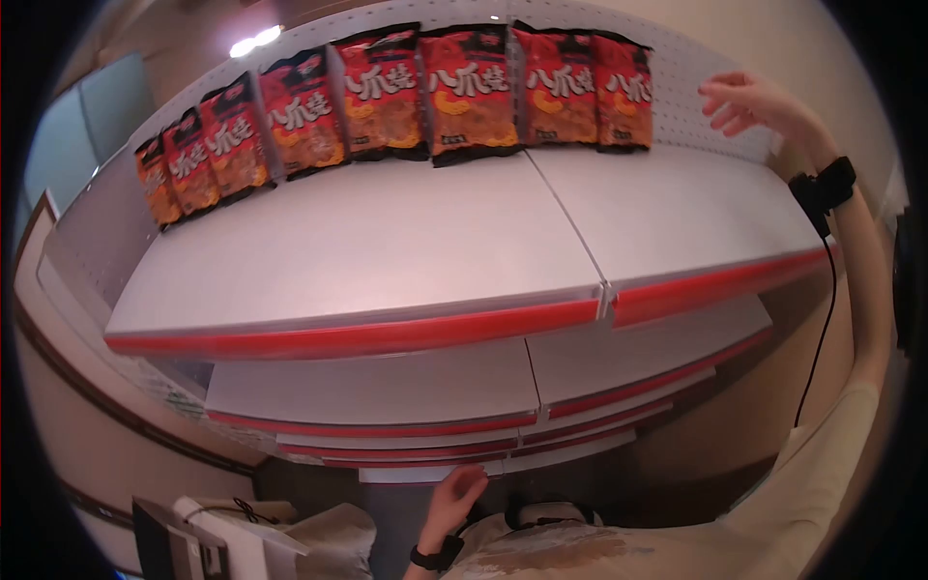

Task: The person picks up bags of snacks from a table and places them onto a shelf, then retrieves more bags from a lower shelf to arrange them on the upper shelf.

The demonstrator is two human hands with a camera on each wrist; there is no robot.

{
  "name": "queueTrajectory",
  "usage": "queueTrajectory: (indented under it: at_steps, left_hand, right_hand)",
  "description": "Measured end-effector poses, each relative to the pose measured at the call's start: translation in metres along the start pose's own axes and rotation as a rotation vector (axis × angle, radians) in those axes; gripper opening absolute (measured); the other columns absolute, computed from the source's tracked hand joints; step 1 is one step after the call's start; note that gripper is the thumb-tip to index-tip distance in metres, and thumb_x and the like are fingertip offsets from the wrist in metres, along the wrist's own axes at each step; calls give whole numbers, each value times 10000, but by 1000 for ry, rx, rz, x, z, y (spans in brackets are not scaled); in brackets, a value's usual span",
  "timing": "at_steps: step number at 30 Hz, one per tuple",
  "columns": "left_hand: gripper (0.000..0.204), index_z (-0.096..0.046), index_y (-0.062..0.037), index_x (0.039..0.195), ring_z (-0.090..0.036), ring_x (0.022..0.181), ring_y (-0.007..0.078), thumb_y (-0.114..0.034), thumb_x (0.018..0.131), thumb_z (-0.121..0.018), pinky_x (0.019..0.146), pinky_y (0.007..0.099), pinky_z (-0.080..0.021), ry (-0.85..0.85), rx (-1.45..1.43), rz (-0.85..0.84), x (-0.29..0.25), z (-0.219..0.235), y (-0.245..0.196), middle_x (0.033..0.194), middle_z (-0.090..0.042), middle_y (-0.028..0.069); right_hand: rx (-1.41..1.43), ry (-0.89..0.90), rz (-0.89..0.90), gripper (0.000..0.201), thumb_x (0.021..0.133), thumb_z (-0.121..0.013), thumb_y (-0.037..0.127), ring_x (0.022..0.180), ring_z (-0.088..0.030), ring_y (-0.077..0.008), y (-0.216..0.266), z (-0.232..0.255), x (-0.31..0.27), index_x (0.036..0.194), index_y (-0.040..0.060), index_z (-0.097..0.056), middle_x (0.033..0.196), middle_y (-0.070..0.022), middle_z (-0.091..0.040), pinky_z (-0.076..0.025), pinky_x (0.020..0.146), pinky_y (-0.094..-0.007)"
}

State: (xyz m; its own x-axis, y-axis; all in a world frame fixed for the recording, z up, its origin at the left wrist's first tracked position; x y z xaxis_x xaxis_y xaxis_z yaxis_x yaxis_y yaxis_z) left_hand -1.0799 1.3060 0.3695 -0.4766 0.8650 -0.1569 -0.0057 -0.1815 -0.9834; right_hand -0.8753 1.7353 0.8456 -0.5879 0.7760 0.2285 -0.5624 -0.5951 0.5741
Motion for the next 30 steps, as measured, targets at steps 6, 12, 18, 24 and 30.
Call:
queueTrajectory:
  at_steps: [6,12,18,24,30]
  left_hand:
    - [257,-612,-26,1077,-629,891,116,-172,870,-662,794,255,-478,182,45,0,26,24,10,960,-678,68]
    - [236,-626,-26,1037,-647,843,138,-178,862,-669,767,254,-485,332,188,-56,46,21,17,911,-679,82]
    - [217,-622,-17,1018,-649,819,133,-162,860,-660,742,267,-499,517,277,-79,62,2,22,891,-676,84]
    - [207,-619,-5,1007,-636,803,127,-154,866,-649,739,259,-494,615,252,-129,56,-37,9,874,-671,72]
    - [220,-618,18,1003,-641,787,132,-142,857,-659,725,268,-507,795,314,-243,-30,-128,-5,849,-679,92]
  right_hand:
    - [231,-299,174,469,917,-544,448,866,-619,-105,-4,1,-123,1176,58,-567,918,-26,-623,-499,798,-254]
    - [349,-293,-192,130,876,-618,108,806,-581,-75,-42,-125,-265,985,43,-592,865,-6,-613,-488,728,-244]
    - [348,-305,-621,235,838,-694,202,728,-621,-112,-157,-287,-443,939,7,-609,802,-65,-662,-500,651,-262]
    - [300,-113,-785,451,836,-673,380,831,-664,-256,-152,-341,-549,1045,-12,-599,914,-151,-678,-527,749,-332]
    - [266,-160,-942,460,845,-665,380,869,-660,-241,-142,-331,-682,1080,-8,-589,948,-145,-672,-523,785,-326]
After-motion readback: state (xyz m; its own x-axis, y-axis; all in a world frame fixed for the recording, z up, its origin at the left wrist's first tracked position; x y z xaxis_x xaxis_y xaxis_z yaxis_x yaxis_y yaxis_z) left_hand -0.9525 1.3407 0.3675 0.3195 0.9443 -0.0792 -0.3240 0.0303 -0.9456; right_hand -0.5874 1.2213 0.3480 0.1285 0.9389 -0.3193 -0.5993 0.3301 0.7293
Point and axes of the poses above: each hand's wrist, its own x-axis towards the middle knuckle, its own z-axis out of the back of the hand, y = z × x, the point moved 4 cm from there along x, towards the middle knuckle
